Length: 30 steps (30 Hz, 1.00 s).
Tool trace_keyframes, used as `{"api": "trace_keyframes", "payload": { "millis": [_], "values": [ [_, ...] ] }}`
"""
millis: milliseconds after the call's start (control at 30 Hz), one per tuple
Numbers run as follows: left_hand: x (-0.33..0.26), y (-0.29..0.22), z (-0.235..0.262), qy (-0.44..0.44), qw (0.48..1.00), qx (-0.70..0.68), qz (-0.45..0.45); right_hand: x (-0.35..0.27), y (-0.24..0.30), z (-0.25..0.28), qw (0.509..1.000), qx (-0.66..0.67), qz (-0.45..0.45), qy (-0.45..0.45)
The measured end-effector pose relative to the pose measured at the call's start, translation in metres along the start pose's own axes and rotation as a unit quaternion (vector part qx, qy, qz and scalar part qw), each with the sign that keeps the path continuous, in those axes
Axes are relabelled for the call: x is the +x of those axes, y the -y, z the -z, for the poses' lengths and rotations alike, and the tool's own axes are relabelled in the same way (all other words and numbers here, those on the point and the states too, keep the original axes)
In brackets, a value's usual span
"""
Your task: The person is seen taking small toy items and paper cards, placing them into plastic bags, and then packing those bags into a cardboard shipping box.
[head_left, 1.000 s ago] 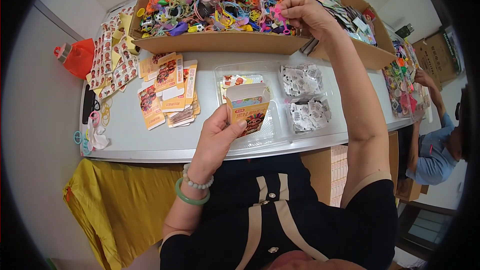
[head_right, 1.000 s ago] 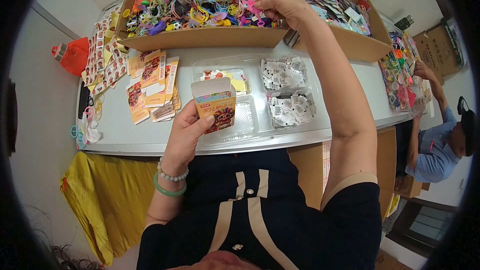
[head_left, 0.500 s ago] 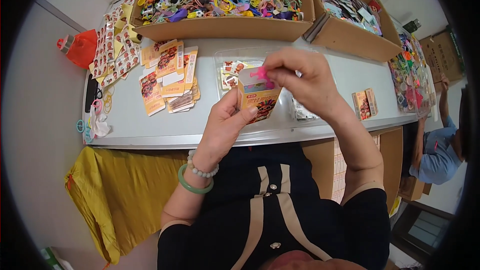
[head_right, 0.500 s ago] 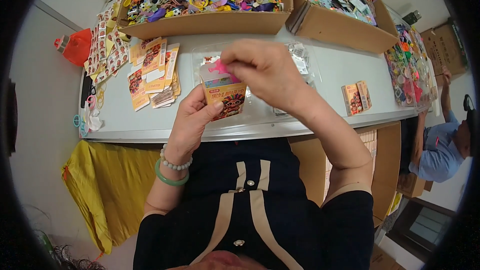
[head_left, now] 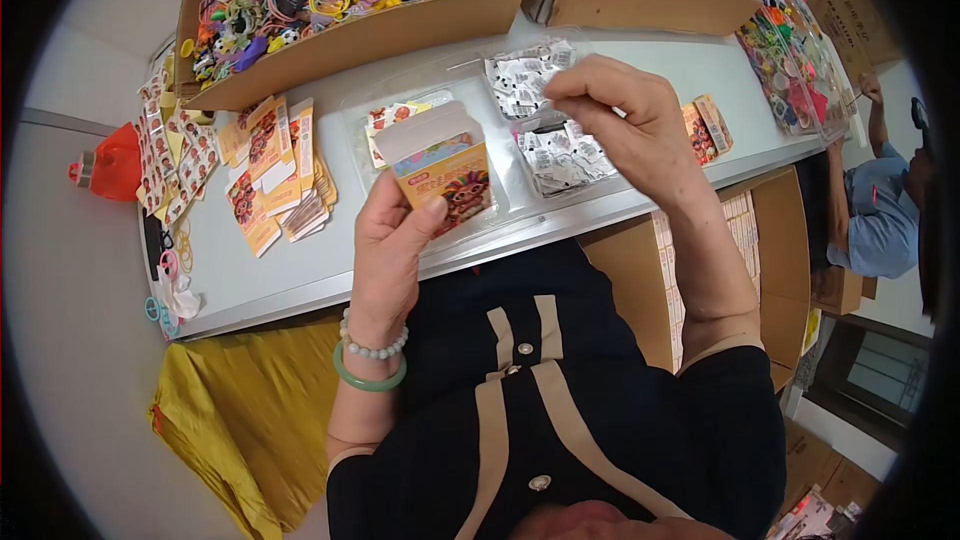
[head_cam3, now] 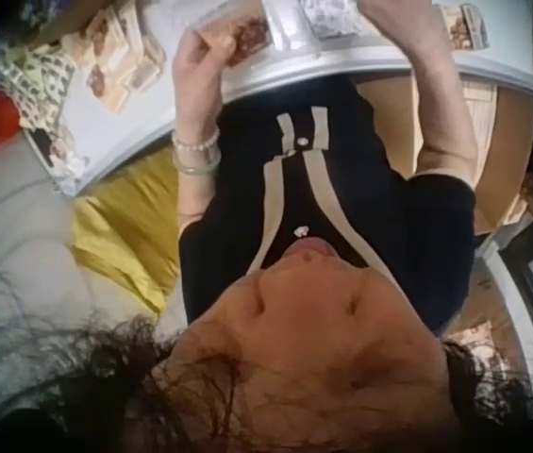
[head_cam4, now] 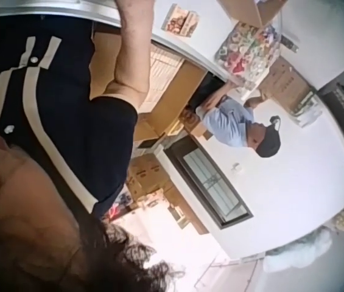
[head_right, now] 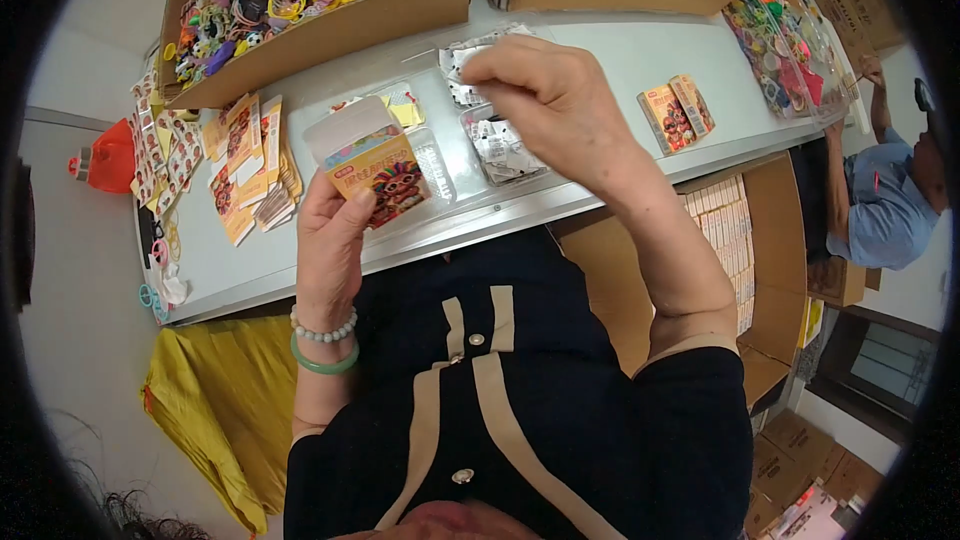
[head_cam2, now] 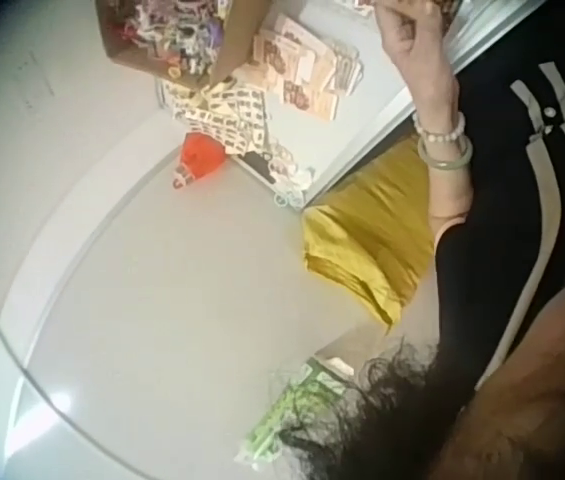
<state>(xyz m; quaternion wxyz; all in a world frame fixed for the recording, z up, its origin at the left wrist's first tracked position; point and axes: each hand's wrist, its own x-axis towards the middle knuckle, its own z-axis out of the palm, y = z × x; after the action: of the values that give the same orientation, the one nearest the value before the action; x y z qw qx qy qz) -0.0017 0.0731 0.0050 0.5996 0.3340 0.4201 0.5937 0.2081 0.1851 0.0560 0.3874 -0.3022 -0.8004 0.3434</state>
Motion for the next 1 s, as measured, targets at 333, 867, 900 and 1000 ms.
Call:
{"api": "trace_keyframes", "payload": {
  "millis": [333,867,900,1000],
  "values": [
    [0.006,0.009,-0.006,0.041,0.998,0.042,0.026,-0.038,-0.076,-0.003,0.885,-0.409,-0.101,0.196],
    [0.003,0.006,-0.006,0.030,0.997,0.058,0.036,-0.030,-0.058,0.015,0.928,0.034,-0.367,0.046],
    [0.003,0.006,-0.006,0.034,0.997,0.057,0.036,-0.031,-0.057,0.012,0.929,0.035,-0.367,0.046],
    [0.002,0.006,-0.007,0.038,0.997,0.057,0.036,-0.035,-0.063,-0.002,0.942,-0.157,-0.245,0.169]
  ]
}}
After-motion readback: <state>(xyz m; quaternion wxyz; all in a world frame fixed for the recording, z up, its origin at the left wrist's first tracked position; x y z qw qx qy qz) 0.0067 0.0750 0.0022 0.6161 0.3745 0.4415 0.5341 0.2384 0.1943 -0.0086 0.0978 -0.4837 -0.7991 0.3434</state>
